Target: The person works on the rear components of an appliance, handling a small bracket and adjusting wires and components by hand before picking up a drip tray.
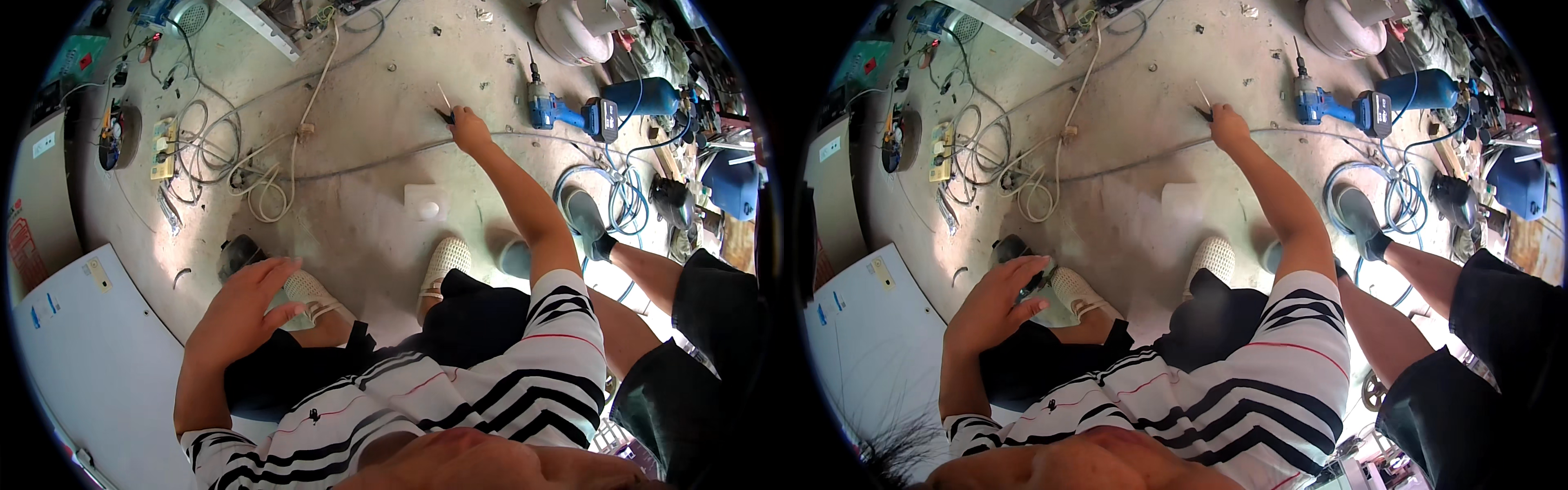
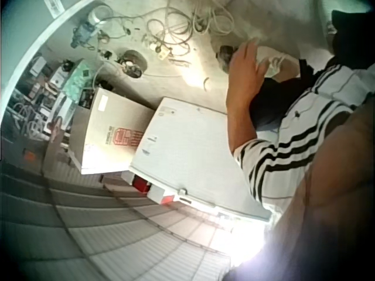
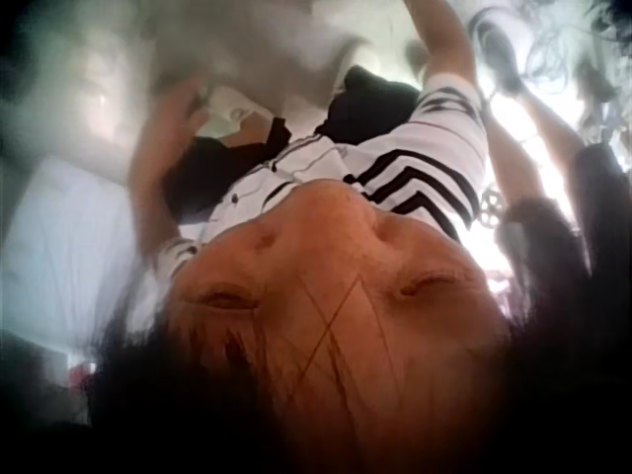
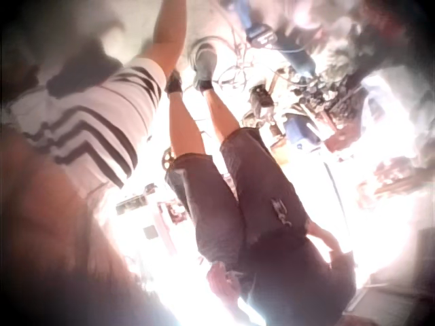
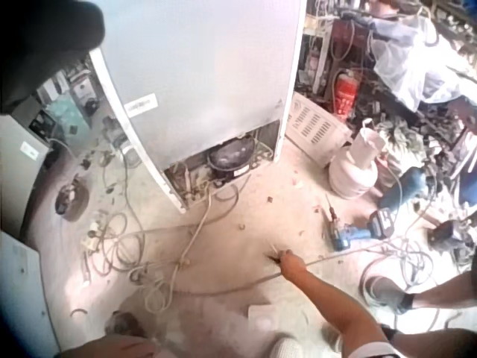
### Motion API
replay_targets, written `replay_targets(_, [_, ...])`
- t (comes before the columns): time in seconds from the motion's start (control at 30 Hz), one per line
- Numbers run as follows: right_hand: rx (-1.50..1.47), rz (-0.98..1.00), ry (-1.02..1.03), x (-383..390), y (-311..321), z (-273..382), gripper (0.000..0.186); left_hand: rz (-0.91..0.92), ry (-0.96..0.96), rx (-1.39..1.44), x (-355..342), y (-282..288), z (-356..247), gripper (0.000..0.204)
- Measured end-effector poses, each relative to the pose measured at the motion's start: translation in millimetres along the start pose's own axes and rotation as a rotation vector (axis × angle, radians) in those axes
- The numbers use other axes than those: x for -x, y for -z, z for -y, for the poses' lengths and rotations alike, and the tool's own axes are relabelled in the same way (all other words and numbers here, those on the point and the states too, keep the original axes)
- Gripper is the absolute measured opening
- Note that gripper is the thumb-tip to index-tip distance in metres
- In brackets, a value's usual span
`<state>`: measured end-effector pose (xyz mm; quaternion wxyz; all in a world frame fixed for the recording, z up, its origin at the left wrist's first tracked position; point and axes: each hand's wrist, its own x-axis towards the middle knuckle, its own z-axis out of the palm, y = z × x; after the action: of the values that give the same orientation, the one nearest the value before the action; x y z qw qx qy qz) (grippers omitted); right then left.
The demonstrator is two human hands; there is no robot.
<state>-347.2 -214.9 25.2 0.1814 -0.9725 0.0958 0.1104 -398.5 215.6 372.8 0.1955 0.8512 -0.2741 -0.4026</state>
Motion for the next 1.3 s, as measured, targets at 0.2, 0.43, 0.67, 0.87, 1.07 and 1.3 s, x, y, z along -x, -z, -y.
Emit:
replay_targets(0.2, [0.041, 0.373, -0.009, 54.4, 25.1, -19.8, 0.036, 0.027, -0.020, -0.021, -1.3, 0.5, 0.7, 0.057])
replay_targets(0.43, [0.014, 0.541, -0.003, 126.1, 45.0, -13.8, 0.067, 0.047, -0.091, -0.074, -8.4, -1.4, 0.0, 0.056])
replay_targets(0.67, [-0.172, 0.170, 0.440, 153.3, 72.8, 60.4, 0.093, 0.042, -0.110, -0.055, -8.8, 2.7, -6.0, 0.057])
replay_targets(0.87, [-0.205, 0.080, 0.515, 155.9, 39.6, 65.7, 0.073, 0.053, -0.125, -0.054, -8.2, 0.4, -5.9, 0.056])
replay_targets(1.07, [-0.260, -0.117, 0.356, 61.5, 55.7, 115.4, 0.072, 0.054, -0.179, -0.059, -10.8, -4.2, -5.5, 0.055])
replay_targets(1.3, [-0.053, -0.406, 0.210, -45.6, 29.3, 163.2, 0.078, 0.042, -0.273, -0.124, -14.7, -26.0, 0.0, 0.056])
